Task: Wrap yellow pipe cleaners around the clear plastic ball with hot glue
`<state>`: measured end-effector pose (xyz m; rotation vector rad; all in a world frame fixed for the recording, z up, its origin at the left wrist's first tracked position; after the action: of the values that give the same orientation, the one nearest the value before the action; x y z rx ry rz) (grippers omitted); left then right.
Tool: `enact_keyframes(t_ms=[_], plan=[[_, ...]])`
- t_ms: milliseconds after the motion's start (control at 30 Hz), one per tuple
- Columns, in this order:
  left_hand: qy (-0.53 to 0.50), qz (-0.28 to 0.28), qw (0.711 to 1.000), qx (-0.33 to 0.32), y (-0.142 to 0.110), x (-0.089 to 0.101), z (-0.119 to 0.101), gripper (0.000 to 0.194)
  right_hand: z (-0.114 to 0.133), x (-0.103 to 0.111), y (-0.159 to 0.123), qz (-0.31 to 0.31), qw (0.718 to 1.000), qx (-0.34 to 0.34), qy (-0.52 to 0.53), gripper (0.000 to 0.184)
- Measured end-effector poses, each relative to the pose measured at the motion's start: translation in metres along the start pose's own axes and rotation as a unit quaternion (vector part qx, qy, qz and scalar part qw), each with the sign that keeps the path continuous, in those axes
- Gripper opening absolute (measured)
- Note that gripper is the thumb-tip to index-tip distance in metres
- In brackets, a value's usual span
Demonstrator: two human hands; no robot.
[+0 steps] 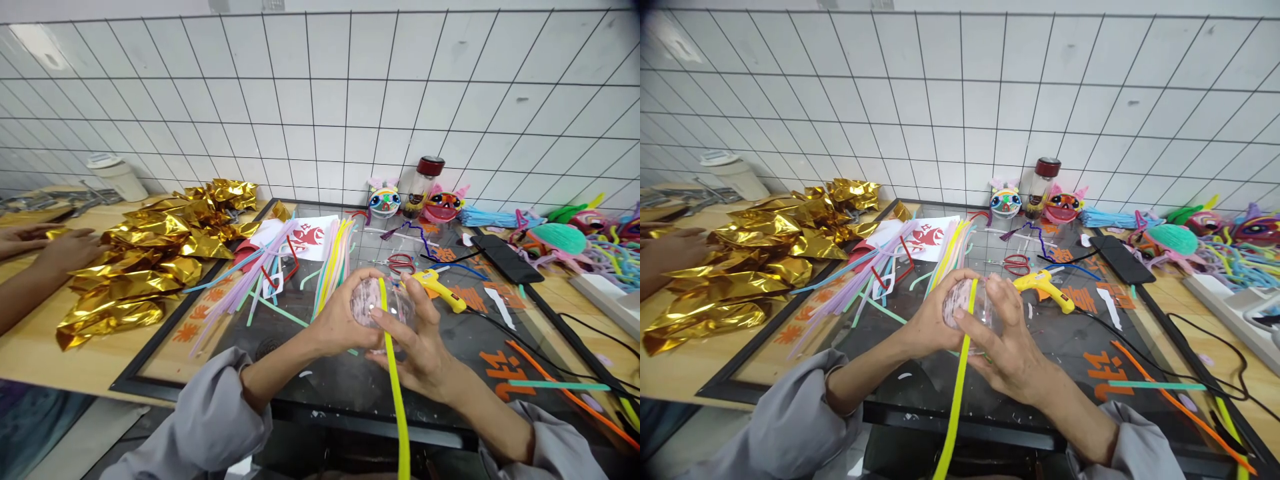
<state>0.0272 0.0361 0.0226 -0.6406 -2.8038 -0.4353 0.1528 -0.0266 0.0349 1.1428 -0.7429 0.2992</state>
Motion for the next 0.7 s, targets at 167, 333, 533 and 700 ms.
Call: enact_keyframes(t_ms=[167,333,533,700], plan=[[-0.009,-0.008,1.0,0.018,0.0012,0.001,0.0014,0.074,-0.0026,-0.0015,-0.0016,0.003,1.0,-0.005,0.01,0.068],[-0.003,-0.003,1.0,0.003,0.0022,0.0007,-0.0004,0.072,-0.0056,-0.0031,-0.0029,-0.007,0.999,0.003,0.034,0.07],[-0.015,0.005,1.0,0.008,0.0024,-0.0008,-0.0007,0.071,-0.0053,-0.0036,-0.0024,0.001,0.999,0.001,0.036,0.068],[-0.008,0.005,1.0,0.002,0.0017,-0.0004,-0.0002,0.071,-0.0049,-0.0032,-0.0011,0.006,0.999,-0.001,0.032,0.07]])
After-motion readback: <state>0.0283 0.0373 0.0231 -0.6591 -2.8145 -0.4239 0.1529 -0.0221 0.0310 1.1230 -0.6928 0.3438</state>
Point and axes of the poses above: each hand's wrist, its own y-axis towards the middle knuckle, its own x-axis out of the back of the hand, z = x × y, the point moved 6 cm from there along y, towards the middle knuckle, and after that the axes turned 14 degrees about y, right-handed, at the moved point
